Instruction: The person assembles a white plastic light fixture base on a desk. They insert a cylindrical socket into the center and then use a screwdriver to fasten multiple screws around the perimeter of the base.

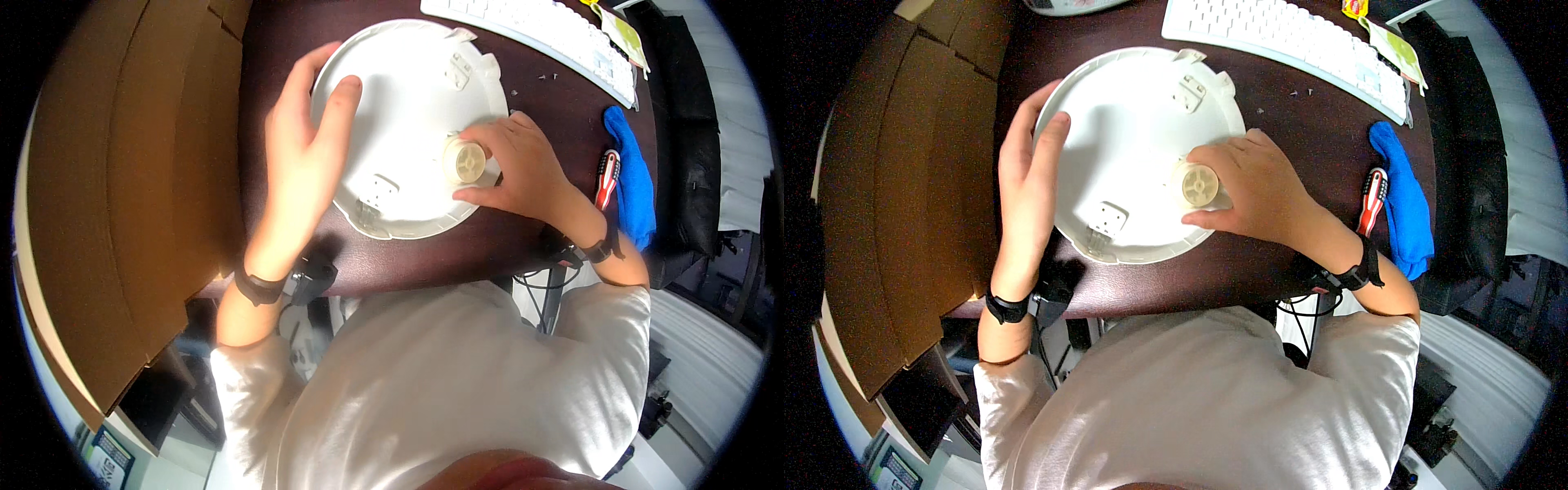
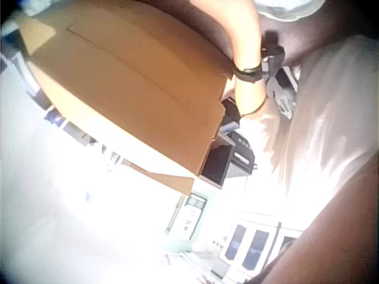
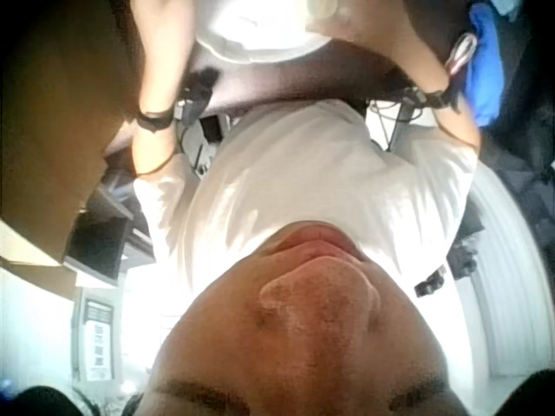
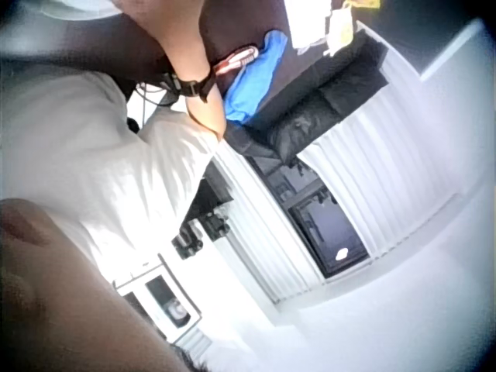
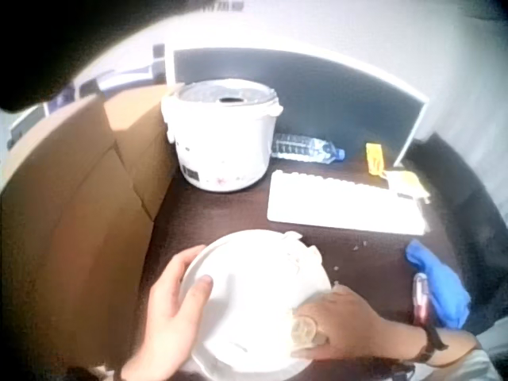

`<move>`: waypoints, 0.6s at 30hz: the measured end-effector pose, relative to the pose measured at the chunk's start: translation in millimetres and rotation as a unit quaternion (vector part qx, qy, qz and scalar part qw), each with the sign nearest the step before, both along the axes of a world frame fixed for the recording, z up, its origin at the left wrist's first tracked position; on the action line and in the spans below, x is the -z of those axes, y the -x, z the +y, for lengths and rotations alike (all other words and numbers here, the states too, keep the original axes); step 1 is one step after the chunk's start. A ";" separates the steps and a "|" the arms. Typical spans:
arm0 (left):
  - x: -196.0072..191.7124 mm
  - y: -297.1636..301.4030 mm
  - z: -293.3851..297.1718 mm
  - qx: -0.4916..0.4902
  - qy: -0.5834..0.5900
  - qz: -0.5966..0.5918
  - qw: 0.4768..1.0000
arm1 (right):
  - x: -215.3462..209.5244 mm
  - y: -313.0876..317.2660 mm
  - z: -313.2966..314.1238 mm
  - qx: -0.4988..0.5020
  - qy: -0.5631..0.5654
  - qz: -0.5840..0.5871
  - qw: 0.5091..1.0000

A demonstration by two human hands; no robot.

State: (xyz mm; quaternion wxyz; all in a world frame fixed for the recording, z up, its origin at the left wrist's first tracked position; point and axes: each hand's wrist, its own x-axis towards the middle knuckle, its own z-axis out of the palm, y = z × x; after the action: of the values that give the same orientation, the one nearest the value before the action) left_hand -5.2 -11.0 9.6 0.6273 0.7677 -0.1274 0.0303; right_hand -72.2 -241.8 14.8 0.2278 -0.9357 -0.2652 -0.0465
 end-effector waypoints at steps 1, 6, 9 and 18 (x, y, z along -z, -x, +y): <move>0.2 0.0 0.3 0.003 -0.012 -0.005 1.000 | -4.0 0.8 -1.8 0.019 0.002 0.014 1.000; -11.1 0.0 -2.6 0.026 -0.028 0.029 0.999 | -19.3 10.2 -40.7 0.116 0.028 0.016 0.993; -16.2 1.1 -4.3 0.039 -0.032 0.031 0.998 | -19.8 21.0 -68.5 0.183 0.036 -0.021 0.982; -11.4 0.8 -6.7 0.024 -0.046 0.076 0.996 | -2.9 74.9 -152.2 0.434 0.036 -0.016 0.900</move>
State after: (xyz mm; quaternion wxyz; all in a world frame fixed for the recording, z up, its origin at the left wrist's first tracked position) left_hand -6.0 -17.6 21.1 0.5996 0.7925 -0.0994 -0.0495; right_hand -147.1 -394.0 17.7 0.1471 -0.9648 0.1618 -0.1461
